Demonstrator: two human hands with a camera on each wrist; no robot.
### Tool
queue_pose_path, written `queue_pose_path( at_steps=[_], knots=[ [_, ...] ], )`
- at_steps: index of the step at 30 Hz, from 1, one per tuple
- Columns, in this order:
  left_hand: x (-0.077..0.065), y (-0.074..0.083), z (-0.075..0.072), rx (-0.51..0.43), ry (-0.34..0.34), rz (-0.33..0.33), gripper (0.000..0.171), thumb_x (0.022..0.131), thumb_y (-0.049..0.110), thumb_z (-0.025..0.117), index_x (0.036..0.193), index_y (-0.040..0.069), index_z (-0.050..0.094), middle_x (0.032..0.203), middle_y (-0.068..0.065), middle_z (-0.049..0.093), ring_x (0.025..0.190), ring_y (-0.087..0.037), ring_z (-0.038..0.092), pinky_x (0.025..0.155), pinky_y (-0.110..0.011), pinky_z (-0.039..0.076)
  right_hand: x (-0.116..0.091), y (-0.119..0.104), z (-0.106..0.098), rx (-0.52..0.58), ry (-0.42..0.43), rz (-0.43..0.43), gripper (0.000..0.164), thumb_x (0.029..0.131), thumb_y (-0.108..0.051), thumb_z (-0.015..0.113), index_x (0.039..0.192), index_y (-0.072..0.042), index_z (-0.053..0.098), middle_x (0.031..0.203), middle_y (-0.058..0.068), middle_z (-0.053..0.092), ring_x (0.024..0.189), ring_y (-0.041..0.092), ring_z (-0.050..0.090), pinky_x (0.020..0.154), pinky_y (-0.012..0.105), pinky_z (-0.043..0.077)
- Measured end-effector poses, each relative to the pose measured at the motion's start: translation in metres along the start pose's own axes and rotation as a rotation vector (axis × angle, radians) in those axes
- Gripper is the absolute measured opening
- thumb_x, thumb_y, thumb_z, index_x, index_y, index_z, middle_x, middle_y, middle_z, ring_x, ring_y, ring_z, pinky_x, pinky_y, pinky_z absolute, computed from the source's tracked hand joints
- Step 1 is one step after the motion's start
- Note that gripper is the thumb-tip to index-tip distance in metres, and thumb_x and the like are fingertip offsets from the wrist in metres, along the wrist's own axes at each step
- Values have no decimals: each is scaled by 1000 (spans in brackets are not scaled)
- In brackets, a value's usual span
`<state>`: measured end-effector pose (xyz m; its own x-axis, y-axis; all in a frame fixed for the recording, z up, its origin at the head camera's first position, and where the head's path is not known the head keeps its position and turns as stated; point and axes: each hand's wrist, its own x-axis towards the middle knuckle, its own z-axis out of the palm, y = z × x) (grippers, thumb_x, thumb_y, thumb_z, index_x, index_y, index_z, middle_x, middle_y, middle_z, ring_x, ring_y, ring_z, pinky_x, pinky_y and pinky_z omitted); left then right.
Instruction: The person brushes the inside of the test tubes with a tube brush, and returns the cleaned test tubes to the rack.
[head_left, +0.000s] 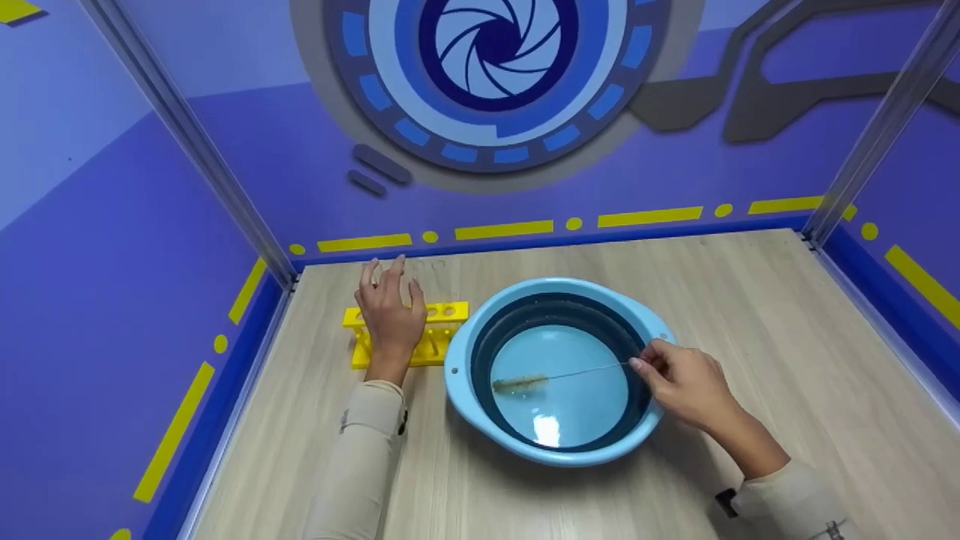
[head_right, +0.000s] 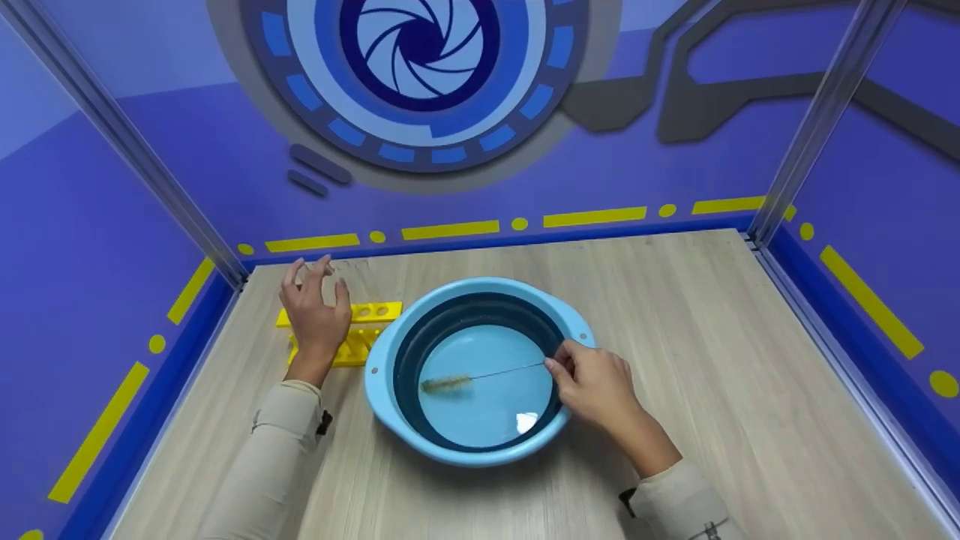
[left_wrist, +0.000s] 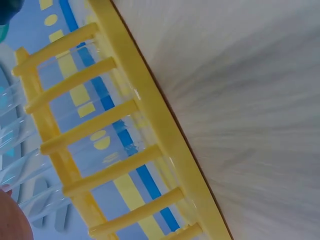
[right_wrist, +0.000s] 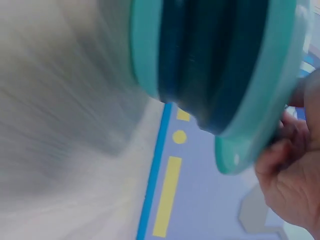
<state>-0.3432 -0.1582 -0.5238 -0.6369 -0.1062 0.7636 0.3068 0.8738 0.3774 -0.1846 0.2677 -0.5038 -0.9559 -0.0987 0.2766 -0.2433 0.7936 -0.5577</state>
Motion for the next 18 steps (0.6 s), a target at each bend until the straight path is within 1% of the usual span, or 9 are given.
queue_pose_path(
  at_steps=[3, 5, 7, 9, 13, 16, 18],
  knots=[
    [-2, 2, -6, 15, -45, -12, 48, 106, 23, 64, 152, 15, 56, 138, -12, 72, 156, -33, 38, 123, -54, 34, 3, 0, -8, 84, -103, 14, 13, 104, -20, 71, 92, -13, 72, 75, -3, 64, 68, 9, 54, 61, 24, 45],
    [-3, 3, -10, 23, -66, -12, 51, 105, 21, 65, 154, 14, 54, 143, -13, 69, 157, -34, 37, 123, -55, 32, 4, 1, -11, 134, -147, 23, 13, 105, -17, 69, 94, -11, 74, 77, -1, 63, 69, 11, 55, 61, 24, 47],
    [-4, 5, -14, 27, -74, -9, 53, 104, 19, 65, 155, 13, 53, 146, -14, 66, 157, -36, 36, 123, -57, 30, 4, 0, -14, 159, -176, 27, 14, 105, -14, 67, 95, -9, 75, 78, 1, 64, 70, 12, 56, 61, 23, 48],
    [-4, 6, -18, 24, -75, 2, 51, 106, 20, 62, 156, 12, 53, 148, -14, 64, 157, -37, 37, 123, -59, 29, 4, -2, -16, 145, -198, 18, 14, 106, -14, 67, 96, -8, 75, 77, 2, 64, 68, 11, 55, 59, 23, 48],
    [-1, 9, -23, -10, -65, 45, 45, 110, 24, 56, 153, 11, 57, 150, -16, 62, 155, -39, 40, 122, -61, 28, 1, -8, -18, 111, -243, 6, 14, 106, -17, 68, 97, -9, 74, 74, 0, 63, 64, 9, 54, 56, 23, 47],
    [2, 12, -26, -31, -52, 73, 42, 108, 27, 59, 146, 10, 62, 149, -18, 62, 153, -41, 42, 121, -62, 28, 0, -13, -18, 104, -275, 9, 14, 105, -21, 69, 98, -10, 73, 75, 0, 64, 65, 9, 55, 57, 22, 48],
    [3, 13, -28, -26, -54, 82, 38, 107, 28, 62, 141, 10, 67, 150, -18, 61, 153, -42, 42, 121, -62, 28, 0, -16, -18, 99, -294, 7, 14, 105, -21, 69, 99, -9, 73, 77, 0, 66, 66, 9, 56, 57, 22, 48]
  ],
)
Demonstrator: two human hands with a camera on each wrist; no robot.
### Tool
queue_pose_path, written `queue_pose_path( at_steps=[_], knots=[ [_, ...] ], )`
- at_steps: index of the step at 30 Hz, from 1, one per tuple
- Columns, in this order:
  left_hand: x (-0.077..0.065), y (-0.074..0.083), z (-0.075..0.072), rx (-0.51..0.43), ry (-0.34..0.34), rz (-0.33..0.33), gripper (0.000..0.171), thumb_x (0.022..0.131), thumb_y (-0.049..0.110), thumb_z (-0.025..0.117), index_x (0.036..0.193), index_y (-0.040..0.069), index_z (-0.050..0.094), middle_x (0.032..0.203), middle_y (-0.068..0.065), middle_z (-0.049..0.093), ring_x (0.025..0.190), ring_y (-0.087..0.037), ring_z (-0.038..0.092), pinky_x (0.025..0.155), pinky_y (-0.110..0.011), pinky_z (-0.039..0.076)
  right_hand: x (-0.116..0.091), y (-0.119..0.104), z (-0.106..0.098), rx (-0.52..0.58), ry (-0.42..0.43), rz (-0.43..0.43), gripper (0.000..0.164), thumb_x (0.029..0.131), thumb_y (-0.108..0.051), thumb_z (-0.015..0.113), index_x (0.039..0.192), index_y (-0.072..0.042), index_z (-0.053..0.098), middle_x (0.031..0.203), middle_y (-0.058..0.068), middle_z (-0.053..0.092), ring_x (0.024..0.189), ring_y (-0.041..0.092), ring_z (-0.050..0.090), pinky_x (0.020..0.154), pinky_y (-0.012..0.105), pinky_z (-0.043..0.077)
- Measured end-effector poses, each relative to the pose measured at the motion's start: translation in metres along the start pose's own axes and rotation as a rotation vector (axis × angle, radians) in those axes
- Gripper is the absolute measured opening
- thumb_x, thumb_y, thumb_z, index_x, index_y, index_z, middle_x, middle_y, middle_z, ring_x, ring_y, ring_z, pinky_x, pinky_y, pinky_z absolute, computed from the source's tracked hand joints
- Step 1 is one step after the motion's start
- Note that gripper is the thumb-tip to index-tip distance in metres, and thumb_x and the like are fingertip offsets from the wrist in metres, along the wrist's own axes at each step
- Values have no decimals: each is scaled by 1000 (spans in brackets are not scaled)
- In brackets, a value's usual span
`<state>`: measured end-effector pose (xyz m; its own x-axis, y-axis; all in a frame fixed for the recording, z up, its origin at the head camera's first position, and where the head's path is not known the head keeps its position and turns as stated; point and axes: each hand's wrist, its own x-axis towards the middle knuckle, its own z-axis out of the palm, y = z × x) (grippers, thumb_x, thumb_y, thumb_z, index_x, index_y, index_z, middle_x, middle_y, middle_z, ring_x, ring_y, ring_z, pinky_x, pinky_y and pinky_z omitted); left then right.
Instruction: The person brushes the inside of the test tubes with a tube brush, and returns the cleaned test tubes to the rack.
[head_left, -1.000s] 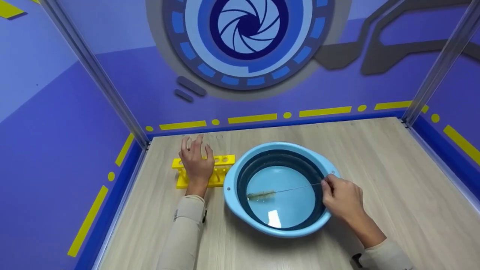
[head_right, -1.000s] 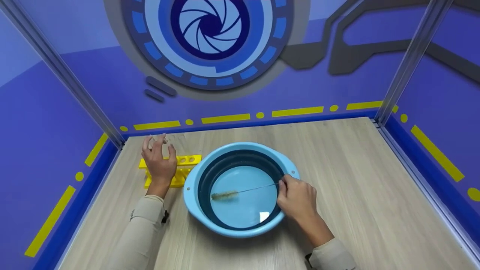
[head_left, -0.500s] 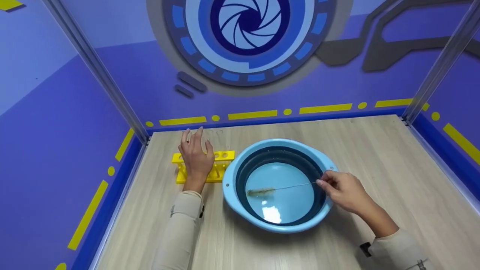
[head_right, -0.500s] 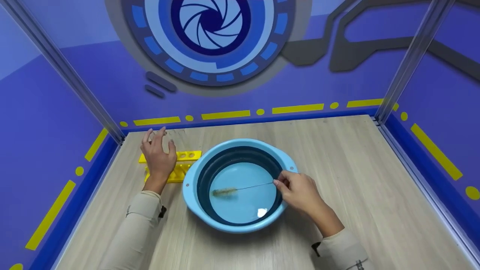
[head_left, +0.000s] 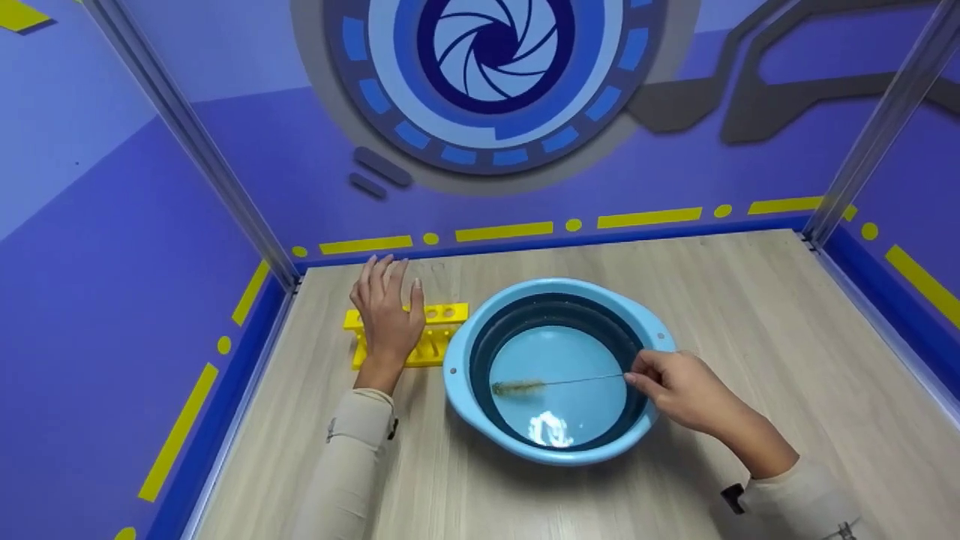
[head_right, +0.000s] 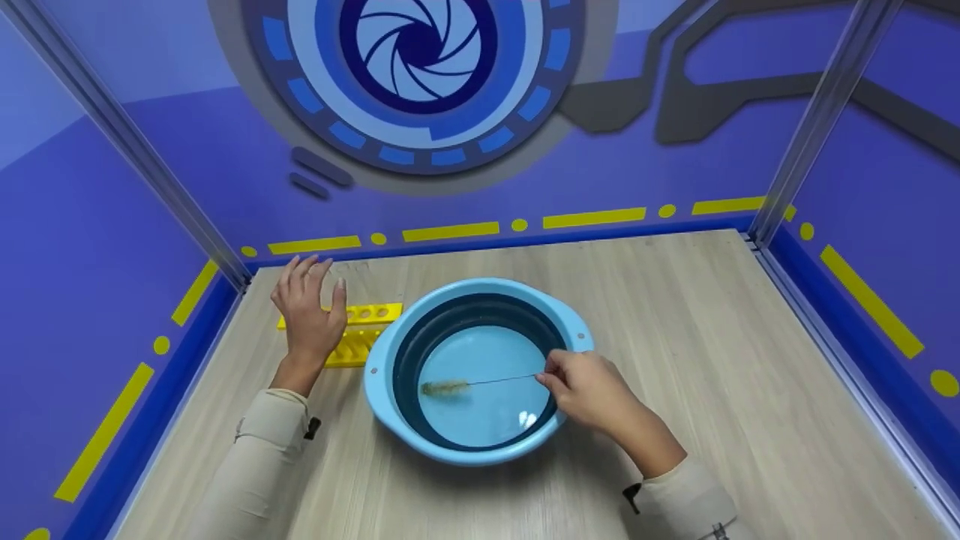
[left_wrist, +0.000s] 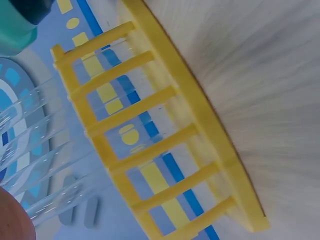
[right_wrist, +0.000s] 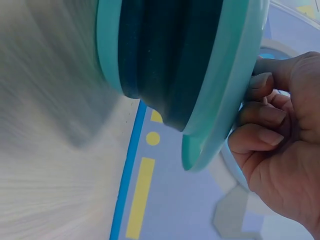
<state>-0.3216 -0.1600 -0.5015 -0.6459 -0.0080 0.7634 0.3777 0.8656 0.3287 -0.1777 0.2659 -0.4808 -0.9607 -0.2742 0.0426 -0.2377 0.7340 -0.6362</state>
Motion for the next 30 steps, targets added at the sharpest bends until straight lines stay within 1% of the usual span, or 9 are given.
queue_pose_path(
  at_steps=[2, 5, 10, 14, 17, 19, 22, 26, 30],
  knots=[
    [1, 2, -1, 14, -12, -9, 36, 106, 29, 65, 136, 11, 70, 151, -18, 60, 153, -42, 41, 121, -63, 27, 0, -2, 0, -17, -15, -9, 14, 105, -21, 69, 100, -9, 74, 77, 0, 67, 65, 8, 56, 57, 22, 48],
    [4, 5, -2, 32, -31, -47, 32, 103, 27, 69, 130, 10, 74, 153, -18, 58, 154, -42, 40, 122, -63, 26, -1, -4, 0, -32, -21, -28, 15, 105, -19, 68, 98, -8, 76, 76, 0, 67, 63, 6, 56, 55, 22, 47],
    [9, 9, -3, 55, -78, -115, 31, 101, 27, 74, 128, 12, 77, 158, -17, 54, 157, -42, 35, 126, -63, 22, -3, -6, -1, -3, -21, -34, 15, 106, -18, 67, 99, -7, 75, 77, 1, 68, 63, 5, 55, 55, 22, 47],
    [10, 10, -3, 64, -152, -151, 34, 103, 35, 71, 127, 12, 77, 166, -16, 45, 161, -40, 27, 129, -62, 18, -4, -6, -3, 11, -30, -25, 14, 106, -15, 66, 102, -6, 76, 82, 4, 71, 66, 8, 58, 57, 22, 49],
    [9, 12, -2, 45, -178, -166, 34, 104, 37, 69, 124, 11, 78, 169, -15, 40, 163, -38, 23, 130, -61, 17, -4, -7, -6, 4, -59, -46, 13, 106, -12, 65, 103, -5, 76, 86, 5, 73, 69, 8, 59, 59, 22, 51],
    [8, 12, -2, 24, -168, -165, 32, 104, 36, 70, 120, 9, 78, 168, -15, 41, 163, -37, 24, 130, -60, 17, -4, -7, -8, -3, -78, -67, 12, 105, -9, 64, 103, -5, 75, 88, 6, 74, 70, 8, 59, 60, 22, 51],
    [10, 12, -2, -11, -121, -150, 28, 102, 31, 74, 113, 7, 79, 166, -16, 45, 161, -38, 27, 128, -60, 19, -5, -7, -11, -13, -75, -84, 12, 105, -6, 63, 102, -4, 75, 90, 6, 75, 71, 7, 59, 61, 22, 50],
    [14, 13, -5, -60, -63, -132, 23, 98, 26, 78, 108, 5, 79, 162, -17, 50, 158, -40, 32, 125, -61, 22, -6, -6, -12, -52, -6, -71, 11, 105, -7, 64, 103, -5, 75, 90, 7, 77, 70, 7, 60, 61, 22, 51],
    [18, 14, -10, -101, -28, -131, 22, 99, 27, 77, 107, 7, 79, 160, -16, 52, 157, -40, 33, 124, -61, 23, -5, -5, -15, -119, 52, -55, 11, 105, -10, 67, 104, -5, 75, 90, 8, 78, 71, 8, 61, 62, 22, 53]
  ],
)
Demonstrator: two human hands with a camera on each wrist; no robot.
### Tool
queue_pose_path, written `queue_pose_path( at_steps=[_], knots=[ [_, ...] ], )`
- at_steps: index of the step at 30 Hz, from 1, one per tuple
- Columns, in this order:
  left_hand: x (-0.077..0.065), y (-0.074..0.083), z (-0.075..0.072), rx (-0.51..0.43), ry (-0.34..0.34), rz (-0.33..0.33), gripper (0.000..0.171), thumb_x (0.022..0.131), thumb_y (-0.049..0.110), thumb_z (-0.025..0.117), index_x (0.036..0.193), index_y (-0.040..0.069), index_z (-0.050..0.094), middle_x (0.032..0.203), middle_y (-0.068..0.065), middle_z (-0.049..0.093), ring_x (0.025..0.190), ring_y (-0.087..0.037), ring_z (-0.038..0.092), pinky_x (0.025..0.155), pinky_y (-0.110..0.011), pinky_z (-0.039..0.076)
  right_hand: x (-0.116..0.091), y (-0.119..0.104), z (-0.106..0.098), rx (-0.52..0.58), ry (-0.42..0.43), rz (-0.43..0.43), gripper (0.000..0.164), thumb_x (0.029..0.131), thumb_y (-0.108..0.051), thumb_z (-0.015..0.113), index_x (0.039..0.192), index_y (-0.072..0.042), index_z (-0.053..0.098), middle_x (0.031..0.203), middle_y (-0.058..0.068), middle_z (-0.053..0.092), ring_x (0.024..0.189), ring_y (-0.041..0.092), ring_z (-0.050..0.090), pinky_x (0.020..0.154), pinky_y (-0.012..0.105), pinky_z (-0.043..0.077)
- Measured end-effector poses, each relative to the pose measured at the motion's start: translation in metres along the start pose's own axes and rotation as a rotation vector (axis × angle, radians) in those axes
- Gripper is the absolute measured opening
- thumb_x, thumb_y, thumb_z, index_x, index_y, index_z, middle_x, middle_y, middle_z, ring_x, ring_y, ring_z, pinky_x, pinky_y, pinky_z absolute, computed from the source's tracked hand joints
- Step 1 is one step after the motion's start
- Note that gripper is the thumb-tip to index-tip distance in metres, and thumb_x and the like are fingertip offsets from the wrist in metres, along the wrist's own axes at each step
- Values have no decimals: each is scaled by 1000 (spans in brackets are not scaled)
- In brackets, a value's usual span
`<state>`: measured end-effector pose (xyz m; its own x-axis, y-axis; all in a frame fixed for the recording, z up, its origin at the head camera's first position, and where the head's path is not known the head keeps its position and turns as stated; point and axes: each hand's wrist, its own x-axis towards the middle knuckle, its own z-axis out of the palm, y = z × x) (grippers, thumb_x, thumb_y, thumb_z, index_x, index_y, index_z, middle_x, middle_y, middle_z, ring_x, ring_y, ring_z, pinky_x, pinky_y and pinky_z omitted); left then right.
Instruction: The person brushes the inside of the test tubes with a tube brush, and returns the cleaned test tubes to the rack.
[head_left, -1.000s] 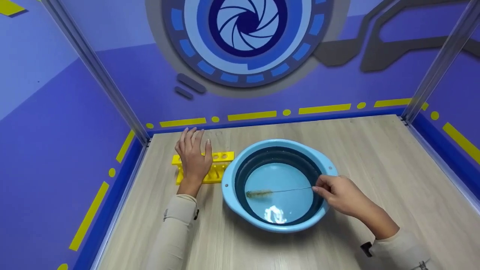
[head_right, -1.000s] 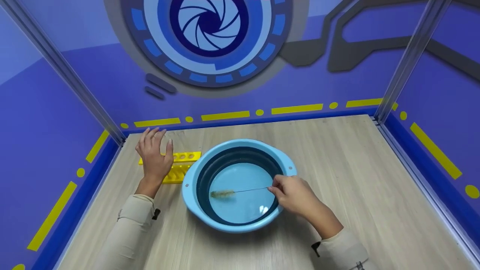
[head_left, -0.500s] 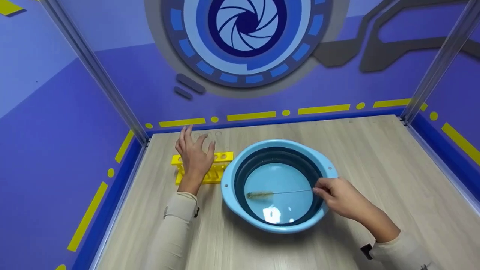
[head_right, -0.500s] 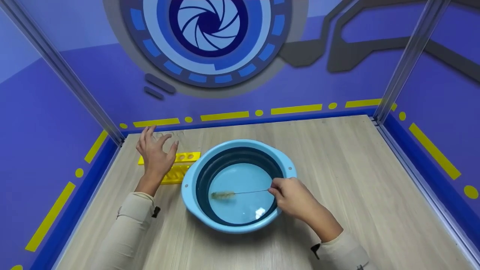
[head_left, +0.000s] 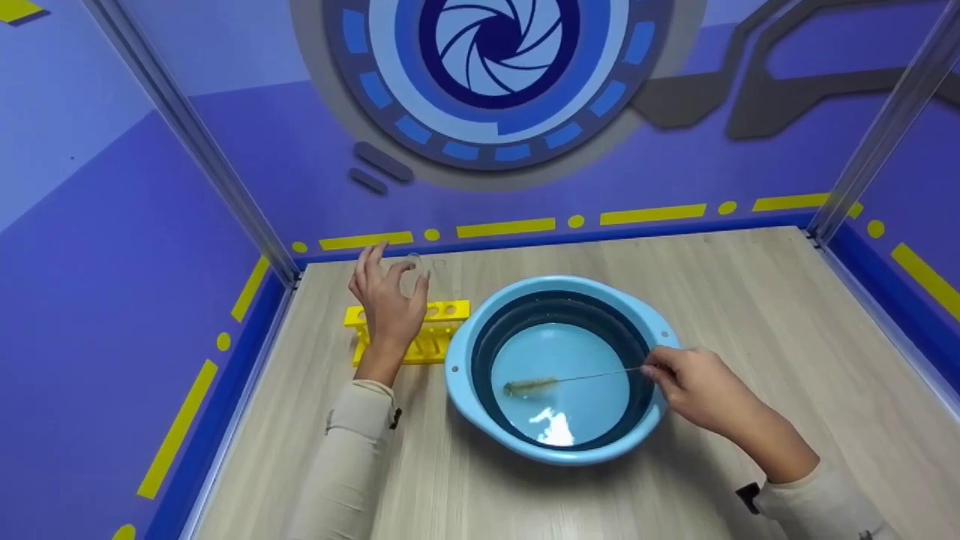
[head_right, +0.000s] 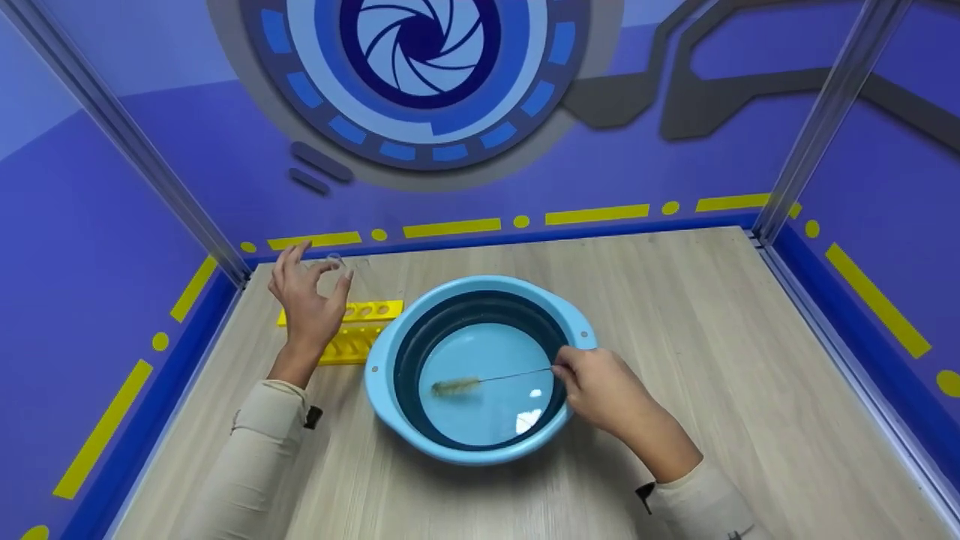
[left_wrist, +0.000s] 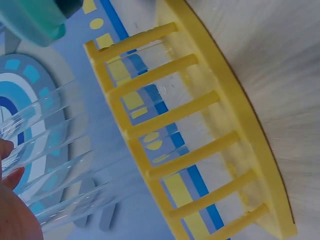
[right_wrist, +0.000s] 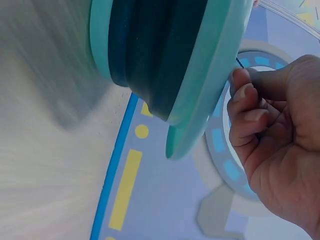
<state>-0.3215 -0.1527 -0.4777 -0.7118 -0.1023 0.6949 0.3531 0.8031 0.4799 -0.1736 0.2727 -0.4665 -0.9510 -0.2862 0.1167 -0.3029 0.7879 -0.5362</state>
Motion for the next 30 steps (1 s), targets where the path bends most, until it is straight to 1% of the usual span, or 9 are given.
queue_pose_path(
  at_steps=[4, 7, 12, 15, 18, 21, 23, 26, 30],
  knots=[
    [3, 3, -6, -33, 42, 13, 21, 98, 25, 78, 107, 6, 79, 159, -15, 53, 156, -41, 35, 122, -61, 24, 0, 4, -4, -94, 25, 15, 12, 104, -14, 70, 98, -4, 73, 82, 6, 73, 67, 10, 58, 58, 22, 49],
    [4, 7, -11, -57, 73, 26, 20, 97, 23, 80, 106, 6, 79, 159, -15, 54, 155, -40, 36, 121, -62, 24, -1, 7, -6, -149, 25, 27, 14, 103, -16, 71, 95, -4, 71, 76, 3, 69, 65, 10, 55, 55, 22, 45],
    [7, 14, -20, -111, 111, 48, 21, 96, 24, 81, 106, 6, 79, 158, -14, 56, 154, -38, 37, 119, -62, 24, -5, 12, -8, -117, 3, 11, 10, 104, -7, 66, 95, -6, 71, 76, 0, 67, 66, 10, 53, 56, 23, 44],
    [9, 19, -26, -137, 129, 51, 23, 98, 26, 80, 107, 6, 80, 156, -14, 57, 154, -38, 38, 120, -61, 24, -8, 15, -8, -92, 79, -55, 11, 101, -2, 68, 94, -9, 73, 76, -3, 66, 66, 6, 53, 57, 22, 46],
    [10, 24, -31, -167, 139, 48, 24, 98, 28, 79, 109, 7, 80, 154, -13, 58, 154, -37, 39, 122, -60, 23, -10, 18, -6, -51, 211, -148, 16, 97, 2, 72, 90, -12, 74, 74, -7, 65, 64, 1, 51, 56, 20, 46],
    [9, 28, -34, -203, 149, 58, 24, 98, 28, 79, 109, 6, 80, 151, -13, 61, 151, -37, 41, 121, -60, 24, -9, 21, -4, 22, 317, -232, 22, 93, 8, 73, 85, -12, 73, 71, -10, 61, 62, -2, 48, 54, 17, 44],
    [7, 31, -36, -220, 154, 76, 24, 98, 26, 79, 109, 5, 79, 148, -14, 62, 148, -40, 45, 120, -61, 25, -8, 22, -3, 74, 369, -261, 25, 92, 11, 73, 83, -12, 73, 69, -10, 60, 60, -2, 47, 53, 16, 42],
    [2, 35, -38, -247, 137, 93, 23, 98, 23, 80, 109, 4, 78, 144, -15, 65, 144, -41, 50, 121, -62, 27, -6, 21, -5, 139, 422, -257, 24, 93, 12, 71, 82, -10, 75, 68, -8, 62, 60, -1, 51, 55, 13, 44],
    [-9, 43, -39, -269, 53, 73, 23, 100, 21, 77, 118, 6, 76, 139, -14, 70, 139, -34, 59, 124, -56, 39, -6, 19, -9, 199, 469, -181, 20, 96, 9, 70, 88, -6, 78, 70, -2, 69, 62, 1, 59, 60, 11, 49]
  ],
)
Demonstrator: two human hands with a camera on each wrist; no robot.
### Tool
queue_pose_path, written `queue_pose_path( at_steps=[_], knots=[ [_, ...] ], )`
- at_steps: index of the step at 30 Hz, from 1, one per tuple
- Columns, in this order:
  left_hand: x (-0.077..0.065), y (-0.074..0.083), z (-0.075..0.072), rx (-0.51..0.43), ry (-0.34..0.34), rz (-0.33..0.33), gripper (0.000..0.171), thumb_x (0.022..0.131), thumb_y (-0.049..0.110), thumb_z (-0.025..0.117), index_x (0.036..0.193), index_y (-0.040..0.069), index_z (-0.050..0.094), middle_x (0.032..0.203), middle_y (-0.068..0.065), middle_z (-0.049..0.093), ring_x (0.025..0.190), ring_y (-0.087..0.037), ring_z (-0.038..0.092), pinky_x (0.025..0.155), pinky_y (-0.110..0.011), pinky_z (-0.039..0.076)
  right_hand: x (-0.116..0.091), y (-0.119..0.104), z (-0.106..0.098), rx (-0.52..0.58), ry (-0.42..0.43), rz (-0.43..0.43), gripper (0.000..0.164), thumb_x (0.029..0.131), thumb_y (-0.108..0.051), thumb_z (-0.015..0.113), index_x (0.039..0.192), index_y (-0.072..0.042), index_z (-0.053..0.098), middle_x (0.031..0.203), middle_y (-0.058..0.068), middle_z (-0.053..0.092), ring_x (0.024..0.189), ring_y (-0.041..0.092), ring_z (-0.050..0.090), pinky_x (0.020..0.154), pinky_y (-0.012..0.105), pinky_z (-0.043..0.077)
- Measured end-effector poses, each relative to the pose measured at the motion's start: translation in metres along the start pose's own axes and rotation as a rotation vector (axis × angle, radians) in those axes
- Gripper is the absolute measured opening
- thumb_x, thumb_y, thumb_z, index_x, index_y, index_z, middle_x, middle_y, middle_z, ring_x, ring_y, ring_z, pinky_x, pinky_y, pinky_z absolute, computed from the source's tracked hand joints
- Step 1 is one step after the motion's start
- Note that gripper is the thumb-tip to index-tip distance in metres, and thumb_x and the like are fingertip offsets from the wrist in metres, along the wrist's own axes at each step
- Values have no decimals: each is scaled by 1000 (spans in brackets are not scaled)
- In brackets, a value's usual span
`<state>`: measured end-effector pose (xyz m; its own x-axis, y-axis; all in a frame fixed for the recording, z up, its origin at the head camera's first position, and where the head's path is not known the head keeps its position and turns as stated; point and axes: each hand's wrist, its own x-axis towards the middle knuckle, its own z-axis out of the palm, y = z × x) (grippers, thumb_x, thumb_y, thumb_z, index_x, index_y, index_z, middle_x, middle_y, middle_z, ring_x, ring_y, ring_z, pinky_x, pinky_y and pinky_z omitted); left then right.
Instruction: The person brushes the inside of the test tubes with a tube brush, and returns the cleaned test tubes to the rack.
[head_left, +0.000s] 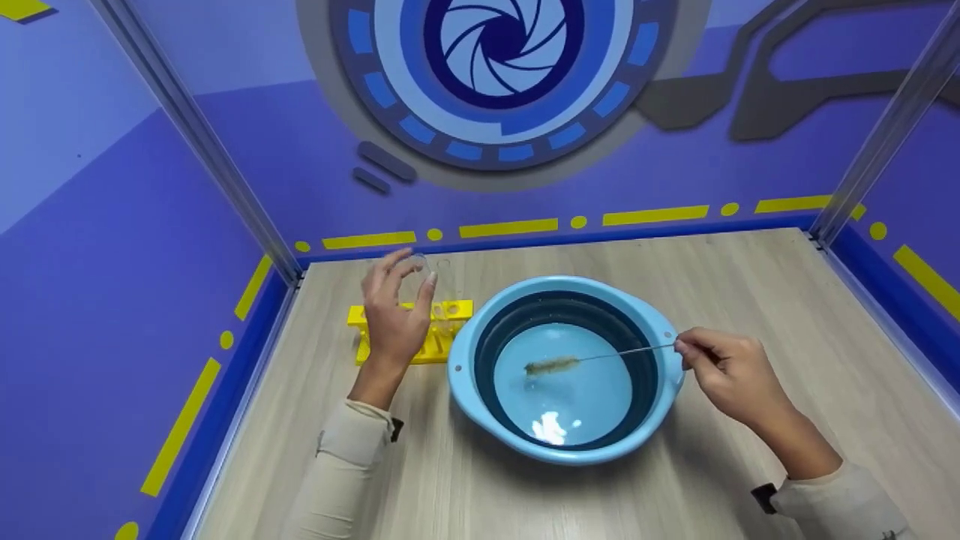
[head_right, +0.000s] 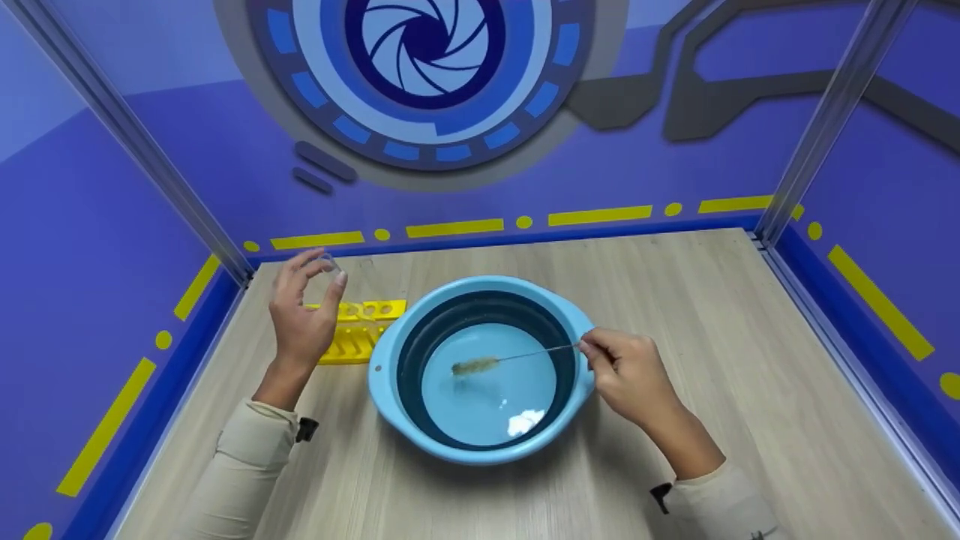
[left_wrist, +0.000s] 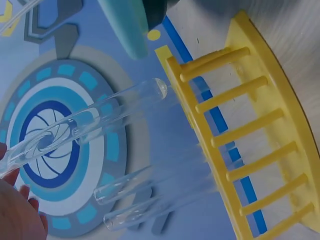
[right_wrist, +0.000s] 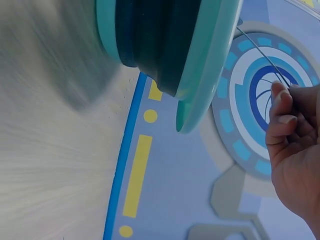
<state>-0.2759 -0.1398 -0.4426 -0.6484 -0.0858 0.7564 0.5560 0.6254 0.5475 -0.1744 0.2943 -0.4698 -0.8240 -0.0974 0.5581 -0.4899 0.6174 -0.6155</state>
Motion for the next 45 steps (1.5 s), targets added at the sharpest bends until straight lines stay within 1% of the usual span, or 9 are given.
queue_pose_path(
  at_steps=[4, 10, 16, 20, 23, 29, 34, 37, 45],
  knots=[
    [-11, 10, 2, -27, -66, -51, 27, 104, 21, 72, 126, 5, 72, 131, -13, 75, 130, -31, 68, 115, -53, 53, 2, -2, -3, 61, 61, 118, 17, 100, 4, 67, 91, -4, 79, 70, 0, 69, 60, 4, 59, 56, 13, 48],
    [-20, 18, 7, -65, -188, -52, 29, 109, 22, 63, 133, 6, 66, 119, -11, 76, 117, -27, 73, 109, -46, 58, 4, 2, -7, 188, 110, 257, 17, 104, 0, 64, 93, 1, 76, 68, -3, 64, 57, 8, 56, 52, 18, 47],
    [-23, 22, 11, -59, -410, -45, 30, 111, 25, 58, 140, 16, 62, 113, -7, 67, 103, -21, 71, 100, -39, 63, 5, 2, -13, 295, 122, 312, 20, 107, -2, 61, 94, 8, 72, 68, -4, 64, 55, 9, 54, 49, 22, 46],
    [-27, 24, 14, -22, -540, -90, 31, 111, 27, 59, 141, 20, 65, 117, -5, 64, 106, -21, 69, 98, -40, 63, 5, 5, -17, 405, 150, 310, 22, 106, 1, 60, 92, 14, 68, 67, 1, 64, 54, 11, 53, 47, 23, 44],
    [-29, 25, 16, -12, -595, -109, 29, 109, 28, 63, 137, 25, 68, 121, -4, 64, 111, -23, 67, 100, -39, 63, 4, 7, -19, 525, 177, 289, 22, 105, 3, 60, 88, 16, 66, 65, 5, 63, 52, 12, 51, 44, 26, 38],
    [-32, 27, 20, 13, -614, -82, 27, 105, 26, 69, 132, 24, 72, 118, -5, 64, 111, -25, 63, 100, -41, 60, 3, 10, -20, 662, 185, 254, 22, 106, 4, 59, 87, 14, 65, 66, 5, 63, 51, 12, 49, 43, 33, 30],
    [-31, 30, 22, 47, -599, -60, 28, 103, 27, 72, 131, 23, 74, 117, -2, 65, 109, -21, 60, 99, -39, 59, 4, 12, -19, 730, 188, 244, 23, 105, 5, 58, 90, 23, 60, 66, 5, 64, 50, 12, 50, 44, 35, 28],
    [-31, 32, 24, 61, -596, -52, 28, 103, 28, 72, 130, 25, 74, 117, 1, 65, 110, -20, 59, 100, -38, 58, 4, 11, -17, 744, 194, 247, 24, 105, 6, 59, 91, 25, 58, 65, 5, 65, 49, 12, 51, 43, 35, 27],
    [-34, 34, 28, 45, -599, -49, 28, 104, 28, 71, 131, 25, 74, 117, -4, 66, 109, -19, 58, 100, -38, 57, 3, 10, -16, 697, 185, 280, 22, 105, 5, 59, 90, 20, 62, 66, 5, 64, 50, 12, 51, 43, 33, 31]
  ],
)
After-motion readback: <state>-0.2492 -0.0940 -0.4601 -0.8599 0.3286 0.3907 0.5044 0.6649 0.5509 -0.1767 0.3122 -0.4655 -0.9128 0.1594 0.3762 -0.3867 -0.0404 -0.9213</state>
